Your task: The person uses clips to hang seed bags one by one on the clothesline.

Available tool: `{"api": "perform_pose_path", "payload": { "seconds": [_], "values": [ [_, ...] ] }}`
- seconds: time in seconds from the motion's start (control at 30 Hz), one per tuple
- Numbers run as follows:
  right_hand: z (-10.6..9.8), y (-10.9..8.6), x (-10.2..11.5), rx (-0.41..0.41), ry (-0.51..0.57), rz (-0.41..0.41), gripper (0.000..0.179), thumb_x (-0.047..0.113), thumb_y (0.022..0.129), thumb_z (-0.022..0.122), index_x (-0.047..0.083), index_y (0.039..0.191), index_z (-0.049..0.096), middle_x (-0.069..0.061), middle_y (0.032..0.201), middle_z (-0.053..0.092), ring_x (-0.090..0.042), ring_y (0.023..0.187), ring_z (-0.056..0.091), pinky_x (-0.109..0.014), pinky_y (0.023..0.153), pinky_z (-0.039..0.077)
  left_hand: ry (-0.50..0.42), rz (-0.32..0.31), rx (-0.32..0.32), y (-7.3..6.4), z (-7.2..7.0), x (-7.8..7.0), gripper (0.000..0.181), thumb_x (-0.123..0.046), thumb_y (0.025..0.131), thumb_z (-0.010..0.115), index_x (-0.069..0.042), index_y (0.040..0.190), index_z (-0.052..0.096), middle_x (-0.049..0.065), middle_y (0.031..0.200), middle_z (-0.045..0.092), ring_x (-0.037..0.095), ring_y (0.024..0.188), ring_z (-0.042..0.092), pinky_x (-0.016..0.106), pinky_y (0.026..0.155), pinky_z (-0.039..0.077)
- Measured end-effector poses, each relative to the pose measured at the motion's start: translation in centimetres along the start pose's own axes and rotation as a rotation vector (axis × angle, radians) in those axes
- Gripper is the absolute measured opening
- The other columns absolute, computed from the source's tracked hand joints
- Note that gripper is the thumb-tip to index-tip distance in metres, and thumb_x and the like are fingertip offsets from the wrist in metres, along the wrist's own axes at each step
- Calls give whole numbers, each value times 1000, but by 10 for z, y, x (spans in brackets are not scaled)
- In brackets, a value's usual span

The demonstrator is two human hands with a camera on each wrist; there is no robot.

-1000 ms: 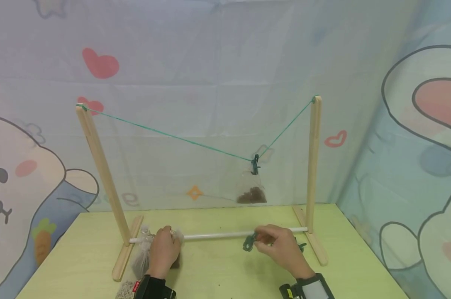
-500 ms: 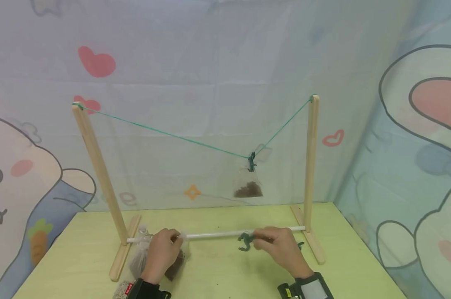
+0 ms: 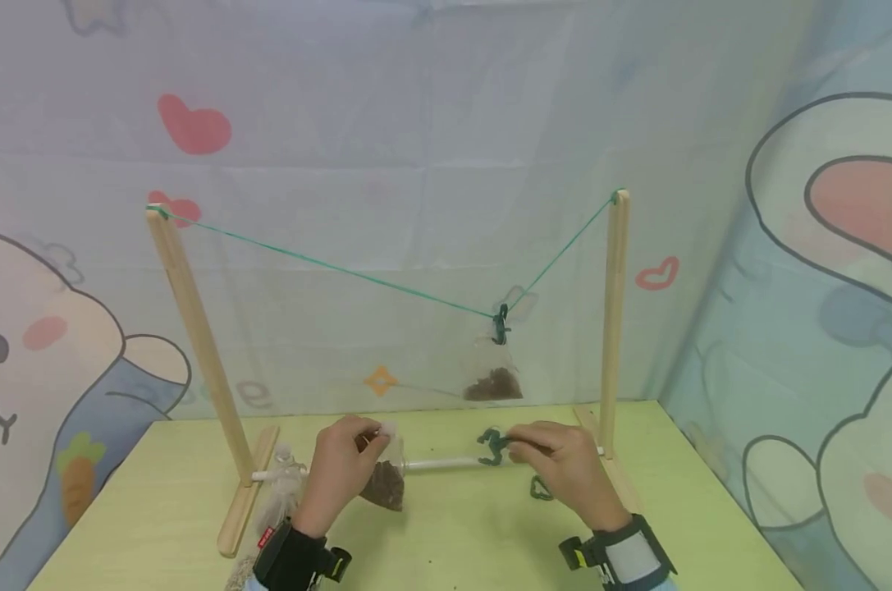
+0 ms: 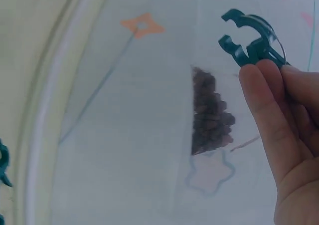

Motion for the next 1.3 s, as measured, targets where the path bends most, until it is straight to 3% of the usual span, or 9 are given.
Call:
{"api": "perform_pose_path", "payload": {
  "seconds": [0.33, 0.6, 0.83, 1.13, 1.3],
  "values": [
    [-30, 41, 29, -135, -14, -153, 22, -14, 79, 80, -3, 99, 80, -10, 86, 78, -17, 70, 75, -14, 68, 58, -136, 100, -177, 32, -5, -44, 14, -6, 96, 73, -1, 107, 78, 10, 93, 70, 21, 77, 64, 30, 72, 54],
    [-48, 80, 40, -189, -108, -223, 20, -13, 78, 82, -4, 96, 81, -11, 86, 79, -21, 70, 75, -13, 70, 57, -282, 57, -260, 51, 0, -58, 17, -8, 96, 74, 1, 110, 78, 14, 96, 71, 26, 82, 68, 29, 74, 57],
    [-56, 108, 46, -201, -168, -231, 17, -12, 81, 79, -6, 97, 80, -9, 79, 77, -16, 59, 69, -13, 63, 54, -319, 65, -310, 65, 4, -68, 17, -9, 95, 75, 0, 110, 79, 15, 97, 74, 27, 83, 69, 29, 73, 57],
    [-58, 138, 48, -167, -272, -222, 11, -5, 89, 76, 3, 95, 82, -6, 75, 75, -15, 55, 66, -26, 55, 53, -317, 74, -330, 85, 5, -78, 15, -6, 91, 78, 2, 104, 80, 15, 91, 76, 28, 76, 70, 31, 65, 57],
    [-53, 148, 42, -120, -263, -173, 12, -2, 90, 75, 0, 100, 82, -13, 85, 78, -18, 56, 68, -33, 55, 56, -315, 88, -335, 92, 6, -81, 14, -6, 91, 79, 1, 103, 81, 15, 89, 75, 28, 74, 70, 32, 64, 58]
  ]
}}
Point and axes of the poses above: each hand's wrist, its own y-axis towards the middle knuckle, its own z-axis out of the palm, x = y × z, the point moved 10 cm from there along y, towards the middle knuckle
